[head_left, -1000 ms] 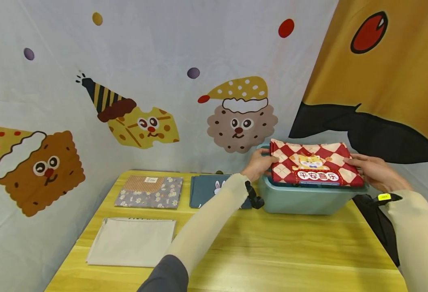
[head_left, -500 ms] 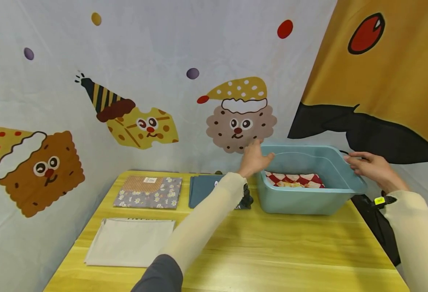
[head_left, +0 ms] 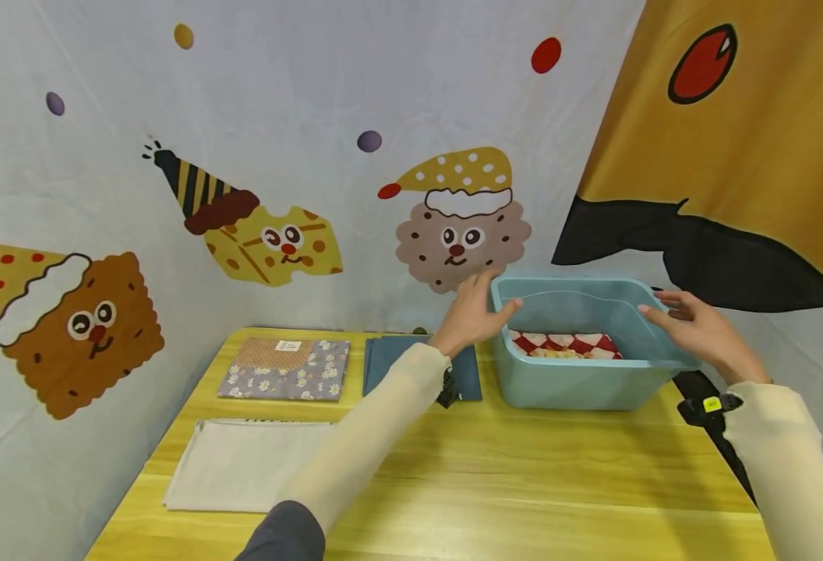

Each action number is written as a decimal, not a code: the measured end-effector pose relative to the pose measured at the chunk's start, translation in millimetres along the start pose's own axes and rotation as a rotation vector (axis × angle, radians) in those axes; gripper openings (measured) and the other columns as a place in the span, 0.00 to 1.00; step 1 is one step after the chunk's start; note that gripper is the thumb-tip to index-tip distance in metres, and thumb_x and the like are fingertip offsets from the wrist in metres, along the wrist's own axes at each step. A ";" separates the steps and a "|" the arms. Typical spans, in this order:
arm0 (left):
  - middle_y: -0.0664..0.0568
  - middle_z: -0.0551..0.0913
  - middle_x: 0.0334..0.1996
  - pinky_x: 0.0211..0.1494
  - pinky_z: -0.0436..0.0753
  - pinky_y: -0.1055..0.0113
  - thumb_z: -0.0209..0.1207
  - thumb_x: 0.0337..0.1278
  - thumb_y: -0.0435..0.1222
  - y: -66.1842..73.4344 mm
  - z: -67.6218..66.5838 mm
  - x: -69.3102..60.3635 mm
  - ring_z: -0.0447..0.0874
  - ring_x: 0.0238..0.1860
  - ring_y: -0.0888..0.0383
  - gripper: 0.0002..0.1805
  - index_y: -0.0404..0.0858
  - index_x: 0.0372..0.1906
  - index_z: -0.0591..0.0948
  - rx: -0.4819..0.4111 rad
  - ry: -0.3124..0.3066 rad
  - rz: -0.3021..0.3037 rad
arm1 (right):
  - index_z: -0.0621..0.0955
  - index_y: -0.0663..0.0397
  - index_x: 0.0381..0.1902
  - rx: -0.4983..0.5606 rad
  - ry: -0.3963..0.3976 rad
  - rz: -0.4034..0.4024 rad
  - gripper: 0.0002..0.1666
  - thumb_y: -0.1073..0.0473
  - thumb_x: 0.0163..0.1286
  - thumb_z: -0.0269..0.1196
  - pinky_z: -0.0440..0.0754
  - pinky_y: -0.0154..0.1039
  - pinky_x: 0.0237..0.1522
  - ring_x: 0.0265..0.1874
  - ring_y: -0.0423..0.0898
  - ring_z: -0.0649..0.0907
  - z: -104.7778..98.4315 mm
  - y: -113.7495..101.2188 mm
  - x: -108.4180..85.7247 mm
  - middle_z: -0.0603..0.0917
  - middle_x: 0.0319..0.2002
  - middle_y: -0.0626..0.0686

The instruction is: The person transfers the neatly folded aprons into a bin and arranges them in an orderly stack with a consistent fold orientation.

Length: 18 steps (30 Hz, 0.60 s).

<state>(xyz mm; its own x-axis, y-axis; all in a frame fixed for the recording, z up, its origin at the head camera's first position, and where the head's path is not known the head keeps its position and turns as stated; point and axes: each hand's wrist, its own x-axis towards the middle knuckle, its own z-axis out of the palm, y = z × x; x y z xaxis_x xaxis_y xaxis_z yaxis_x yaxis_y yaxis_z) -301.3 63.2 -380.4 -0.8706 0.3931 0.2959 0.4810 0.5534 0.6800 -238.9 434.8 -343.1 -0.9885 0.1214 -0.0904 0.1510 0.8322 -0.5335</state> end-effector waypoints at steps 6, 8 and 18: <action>0.48 0.56 0.81 0.78 0.67 0.46 0.55 0.70 0.62 -9.3 -2.2 -14.5 0.56 0.80 0.50 0.44 0.53 0.82 0.54 0.063 -0.004 0.075 | 0.50 0.54 0.83 -0.061 0.058 -0.063 0.57 0.23 0.73 0.49 0.64 0.81 0.59 0.70 0.78 0.61 14.4 -12.8 -13.0 0.56 0.76 0.77; 0.49 0.56 0.81 0.79 0.66 0.46 0.54 0.70 0.63 -11.7 -3.5 -19.4 0.54 0.81 0.50 0.44 0.53 0.83 0.53 0.087 -0.003 0.089 | 0.50 0.52 0.84 -0.077 0.075 -0.084 0.56 0.24 0.73 0.49 0.64 0.82 0.58 0.69 0.79 0.62 19.3 -15.4 -15.8 0.57 0.75 0.78; 0.51 0.49 0.83 0.80 0.53 0.33 0.49 0.68 0.68 -26.2 -8.1 -45.2 0.42 0.84 0.44 0.47 0.58 0.84 0.47 0.219 0.006 0.086 | 0.57 0.53 0.82 -0.095 0.160 -0.270 0.50 0.33 0.75 0.57 0.56 0.84 0.62 0.73 0.79 0.57 43.0 -31.3 -26.1 0.56 0.79 0.71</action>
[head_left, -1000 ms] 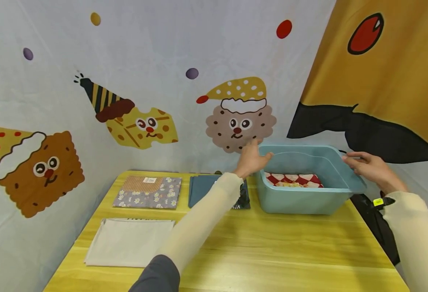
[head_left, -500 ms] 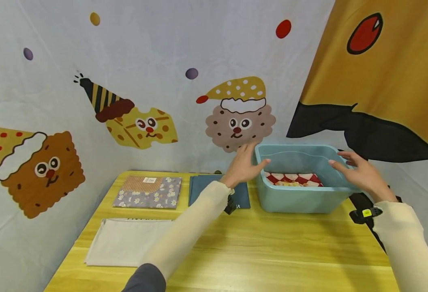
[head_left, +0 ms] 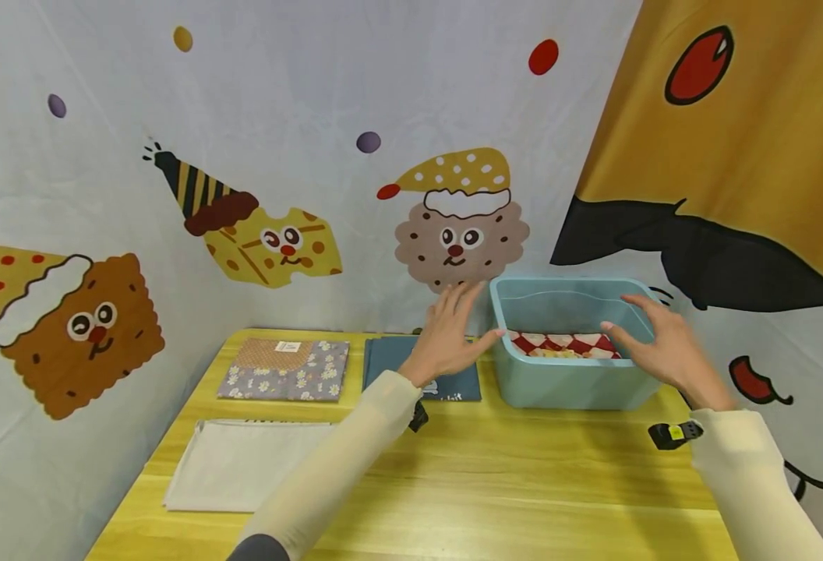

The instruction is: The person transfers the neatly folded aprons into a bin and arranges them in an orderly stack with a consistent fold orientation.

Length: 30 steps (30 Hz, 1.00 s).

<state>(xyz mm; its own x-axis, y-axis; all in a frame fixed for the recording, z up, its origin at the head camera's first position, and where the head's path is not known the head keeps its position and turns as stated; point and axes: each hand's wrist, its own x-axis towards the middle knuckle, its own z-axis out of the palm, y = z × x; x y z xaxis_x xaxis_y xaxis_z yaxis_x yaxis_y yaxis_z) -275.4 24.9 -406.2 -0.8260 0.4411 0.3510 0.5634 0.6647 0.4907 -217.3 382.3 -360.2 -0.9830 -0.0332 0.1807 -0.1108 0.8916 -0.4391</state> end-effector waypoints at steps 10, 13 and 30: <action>0.50 0.46 0.84 0.80 0.52 0.32 0.48 0.66 0.71 -13.5 -3.1 -26.2 0.37 0.85 0.44 0.47 0.61 0.83 0.47 0.089 0.029 -0.009 | 0.60 0.50 0.81 0.003 0.077 -0.086 0.48 0.36 0.72 0.63 0.54 0.83 0.64 0.75 0.77 0.53 20.6 -23.3 -13.5 0.52 0.81 0.68; 0.51 0.45 0.84 0.80 0.51 0.32 0.48 0.66 0.71 -18.0 -4.2 -33.7 0.36 0.85 0.44 0.47 0.61 0.83 0.47 0.101 0.034 -0.018 | 0.60 0.48 0.81 -0.003 0.085 -0.102 0.49 0.36 0.71 0.64 0.55 0.83 0.64 0.76 0.76 0.53 25.5 -30.8 -15.6 0.51 0.82 0.66; 0.47 0.45 0.84 0.80 0.50 0.32 0.50 0.67 0.69 -52.8 -11.8 -73.2 0.37 0.84 0.40 0.46 0.59 0.83 0.50 0.075 0.065 -0.108 | 0.63 0.42 0.80 0.016 0.096 -0.223 0.48 0.38 0.69 0.67 0.53 0.80 0.68 0.77 0.71 0.55 58.0 -69.3 -15.3 0.54 0.82 0.62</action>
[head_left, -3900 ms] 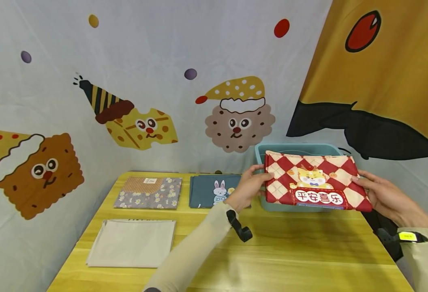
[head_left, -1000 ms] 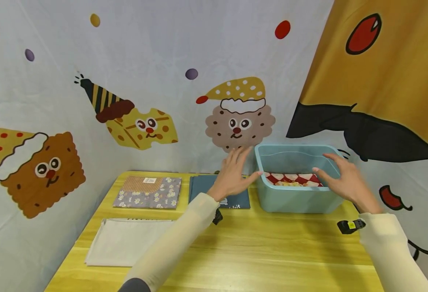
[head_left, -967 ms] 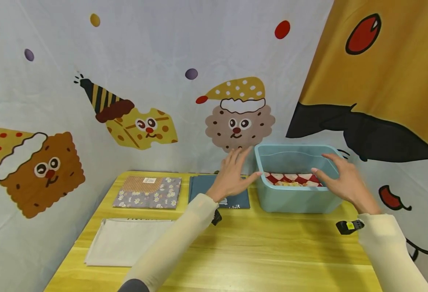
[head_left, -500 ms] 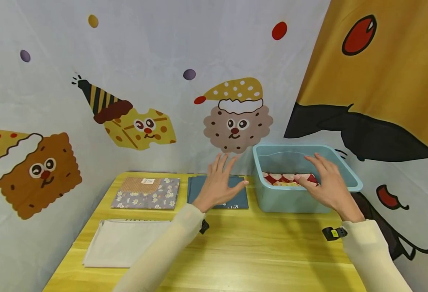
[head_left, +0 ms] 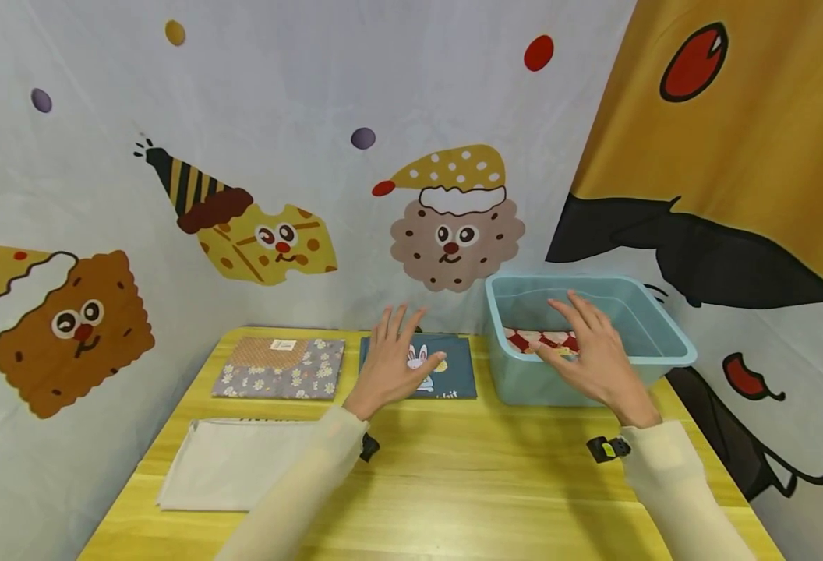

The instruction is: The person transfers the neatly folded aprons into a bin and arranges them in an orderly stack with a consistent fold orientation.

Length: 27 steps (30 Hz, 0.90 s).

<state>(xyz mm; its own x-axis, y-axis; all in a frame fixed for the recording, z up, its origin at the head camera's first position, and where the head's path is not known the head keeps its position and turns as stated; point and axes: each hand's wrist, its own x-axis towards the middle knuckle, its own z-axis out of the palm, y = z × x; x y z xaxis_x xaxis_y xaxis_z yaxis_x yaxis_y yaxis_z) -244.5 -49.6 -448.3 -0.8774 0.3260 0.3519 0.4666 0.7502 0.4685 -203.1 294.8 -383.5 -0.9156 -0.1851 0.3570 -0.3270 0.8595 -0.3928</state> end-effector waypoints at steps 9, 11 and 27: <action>0.44 0.48 0.84 0.80 0.50 0.31 0.50 0.67 0.69 -20.3 -3.5 -15.0 0.38 0.84 0.38 0.46 0.59 0.83 0.50 0.021 0.019 -0.064 | 0.65 0.42 0.79 0.014 0.015 -0.051 0.47 0.37 0.67 0.68 0.54 0.77 0.71 0.79 0.67 0.56 20.2 -19.8 8.7 0.56 0.82 0.60; 0.43 0.49 0.83 0.80 0.51 0.31 0.50 0.67 0.69 -24.4 -4.4 -17.7 0.39 0.84 0.37 0.47 0.58 0.83 0.51 0.026 0.028 -0.072 | 0.66 0.42 0.78 0.013 0.019 -0.067 0.47 0.36 0.67 0.68 0.54 0.76 0.71 0.79 0.67 0.56 25.0 -24.5 10.6 0.57 0.82 0.60; 0.43 0.45 0.84 0.79 0.44 0.29 0.51 0.67 0.68 -51.0 -4.9 -34.8 0.33 0.84 0.40 0.47 0.57 0.84 0.49 0.005 -0.001 -0.170 | 0.65 0.38 0.79 0.024 -0.051 -0.134 0.49 0.30 0.66 0.65 0.57 0.72 0.74 0.82 0.60 0.52 59.0 -70.1 23.6 0.53 0.83 0.54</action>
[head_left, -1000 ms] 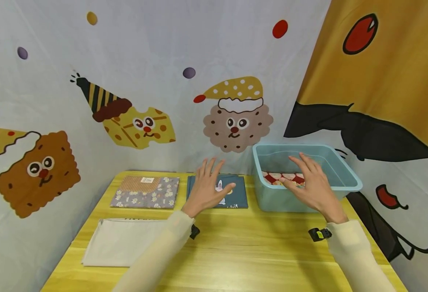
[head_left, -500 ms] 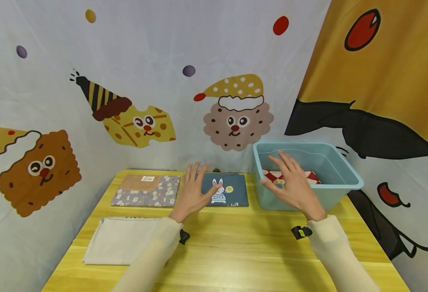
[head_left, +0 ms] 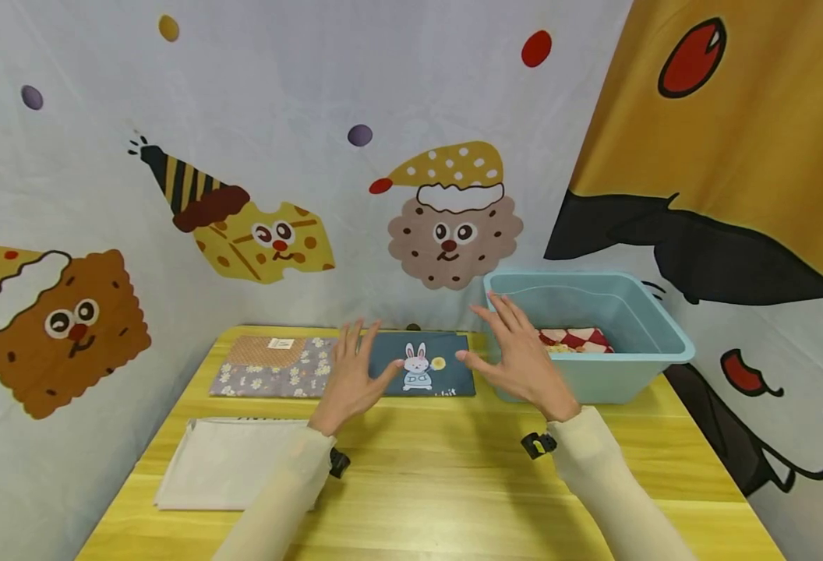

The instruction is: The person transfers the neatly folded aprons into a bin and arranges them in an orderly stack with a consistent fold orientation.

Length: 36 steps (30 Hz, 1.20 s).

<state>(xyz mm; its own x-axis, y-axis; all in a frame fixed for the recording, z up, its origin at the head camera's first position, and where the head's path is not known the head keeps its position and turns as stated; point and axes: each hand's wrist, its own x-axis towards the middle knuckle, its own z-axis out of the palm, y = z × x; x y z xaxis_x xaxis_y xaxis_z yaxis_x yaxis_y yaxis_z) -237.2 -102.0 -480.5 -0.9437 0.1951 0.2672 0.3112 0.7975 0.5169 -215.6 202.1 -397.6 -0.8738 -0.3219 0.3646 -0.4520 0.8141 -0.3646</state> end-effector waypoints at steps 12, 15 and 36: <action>0.44 0.42 0.85 0.81 0.45 0.32 0.50 0.65 0.70 -12.5 6.2 -3.2 0.30 0.84 0.40 0.50 0.54 0.84 0.49 0.039 -0.076 -0.038 | 0.63 0.38 0.80 0.084 -0.123 -0.009 0.48 0.30 0.69 0.62 0.66 0.71 0.72 0.83 0.57 0.51 42.0 -14.9 9.6 0.48 0.84 0.46; 0.42 0.44 0.84 0.79 0.51 0.30 0.52 0.66 0.69 -15.3 8.5 -3.1 0.34 0.84 0.37 0.50 0.51 0.84 0.52 0.043 -0.103 -0.033 | 0.62 0.36 0.80 0.114 -0.166 0.017 0.47 0.29 0.70 0.61 0.67 0.71 0.71 0.83 0.58 0.52 53.7 -11.1 10.7 0.47 0.84 0.45; 0.35 0.53 0.81 0.73 0.66 0.31 0.54 0.75 0.53 -28.2 34.1 6.5 0.44 0.82 0.32 0.38 0.44 0.81 0.60 0.129 -0.291 0.010 | 0.69 0.50 0.77 0.129 -0.319 0.129 0.38 0.43 0.74 0.63 0.60 0.67 0.76 0.80 0.68 0.57 132.0 20.6 11.1 0.57 0.81 0.62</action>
<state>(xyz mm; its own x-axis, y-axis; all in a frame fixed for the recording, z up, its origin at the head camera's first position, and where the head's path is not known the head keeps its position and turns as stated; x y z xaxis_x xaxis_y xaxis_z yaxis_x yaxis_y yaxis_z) -255.9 -103.8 -521.0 -0.9390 0.3435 0.0185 0.3214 0.8569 0.4030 -258.3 151.5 -514.1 -0.9280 -0.3714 0.0307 -0.3355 0.7968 -0.5025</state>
